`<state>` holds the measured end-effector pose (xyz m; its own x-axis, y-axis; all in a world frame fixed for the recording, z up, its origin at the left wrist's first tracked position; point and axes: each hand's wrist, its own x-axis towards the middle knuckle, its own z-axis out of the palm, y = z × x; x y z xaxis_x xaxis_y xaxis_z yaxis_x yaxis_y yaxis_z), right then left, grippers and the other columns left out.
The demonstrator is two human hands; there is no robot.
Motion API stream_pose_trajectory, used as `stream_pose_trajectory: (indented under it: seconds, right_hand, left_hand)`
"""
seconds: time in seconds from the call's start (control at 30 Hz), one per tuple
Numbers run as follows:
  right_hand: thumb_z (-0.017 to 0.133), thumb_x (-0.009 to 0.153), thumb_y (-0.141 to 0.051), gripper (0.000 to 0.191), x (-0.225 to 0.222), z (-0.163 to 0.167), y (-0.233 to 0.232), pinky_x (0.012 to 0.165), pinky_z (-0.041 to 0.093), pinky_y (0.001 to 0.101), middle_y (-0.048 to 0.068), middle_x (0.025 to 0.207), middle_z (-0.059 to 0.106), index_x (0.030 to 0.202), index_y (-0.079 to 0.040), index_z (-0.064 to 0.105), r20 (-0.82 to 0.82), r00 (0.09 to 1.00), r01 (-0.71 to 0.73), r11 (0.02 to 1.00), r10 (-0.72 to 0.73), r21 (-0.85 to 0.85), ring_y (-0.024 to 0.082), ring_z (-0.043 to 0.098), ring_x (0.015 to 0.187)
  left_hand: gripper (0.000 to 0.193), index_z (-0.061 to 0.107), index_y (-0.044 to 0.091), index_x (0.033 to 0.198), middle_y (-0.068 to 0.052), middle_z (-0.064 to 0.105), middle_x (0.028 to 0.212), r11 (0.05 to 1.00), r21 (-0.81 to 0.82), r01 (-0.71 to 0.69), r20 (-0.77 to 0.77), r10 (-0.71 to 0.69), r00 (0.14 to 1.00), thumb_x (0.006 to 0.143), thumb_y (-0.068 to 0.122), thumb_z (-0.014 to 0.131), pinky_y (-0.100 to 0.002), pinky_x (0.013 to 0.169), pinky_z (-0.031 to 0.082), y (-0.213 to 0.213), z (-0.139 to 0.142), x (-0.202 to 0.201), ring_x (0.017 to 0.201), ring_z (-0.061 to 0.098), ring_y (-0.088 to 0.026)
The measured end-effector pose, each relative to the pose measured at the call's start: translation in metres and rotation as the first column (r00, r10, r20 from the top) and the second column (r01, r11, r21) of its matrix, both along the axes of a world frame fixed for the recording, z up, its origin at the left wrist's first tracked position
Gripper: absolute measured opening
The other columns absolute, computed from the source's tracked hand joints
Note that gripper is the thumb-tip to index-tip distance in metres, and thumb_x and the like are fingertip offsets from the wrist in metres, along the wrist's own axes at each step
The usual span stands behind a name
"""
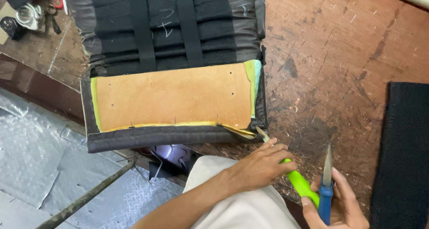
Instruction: The person uses a knife and pliers to trim excess black fabric from the edge of a padded seat cushion. They repeatedly cut along the seam and pull away small fabric pieces, working along the right side of the cushion.
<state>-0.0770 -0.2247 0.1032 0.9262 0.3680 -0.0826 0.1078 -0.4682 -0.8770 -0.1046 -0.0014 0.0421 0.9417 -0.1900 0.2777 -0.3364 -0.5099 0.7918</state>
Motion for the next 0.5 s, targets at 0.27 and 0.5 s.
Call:
stream_pose_trajectory:
  seconds: [0.27, 0.5]
  right_hand:
    - [0.073, 0.078, 0.007, 0.087, 0.001, 0.01, 0.005, 0.081, 0.06, 0.031, 0.017, 0.11, 0.065, 0.158, -0.003, 0.041, -0.034, 0.999, -0.008, 0.999, 0.01, 0.048, 0.018, 0.071, 0.094]
    - [0.07, 0.074, 0.012, 0.082, -0.001, 0.018, 0.02, 0.087, 0.057, 0.0329, 0.019, 0.107, 0.067, 0.152, 0.002, 0.048, -0.067, 0.992, 0.102, 0.994, -0.104, -0.037, 0.021, 0.069, 0.098]
  left_hand:
    - [0.028, 0.066, 0.013, 0.115, -0.007, 0.064, 0.119, 0.999, 0.034, -0.038, 0.061, 0.036, 0.998, 0.088, 0.008, 0.067, -0.057, 0.122, 0.036, 0.003, 0.004, 0.0, 0.128, 0.058, -0.03]
    - [0.026, 0.067, 0.011, 0.116, -0.007, 0.064, 0.118, 1.0, -0.022, -0.008, 0.018, 0.008, 1.0, 0.09, 0.008, 0.066, -0.054, 0.121, 0.038, 0.007, 0.003, 0.002, 0.124, 0.059, -0.027]
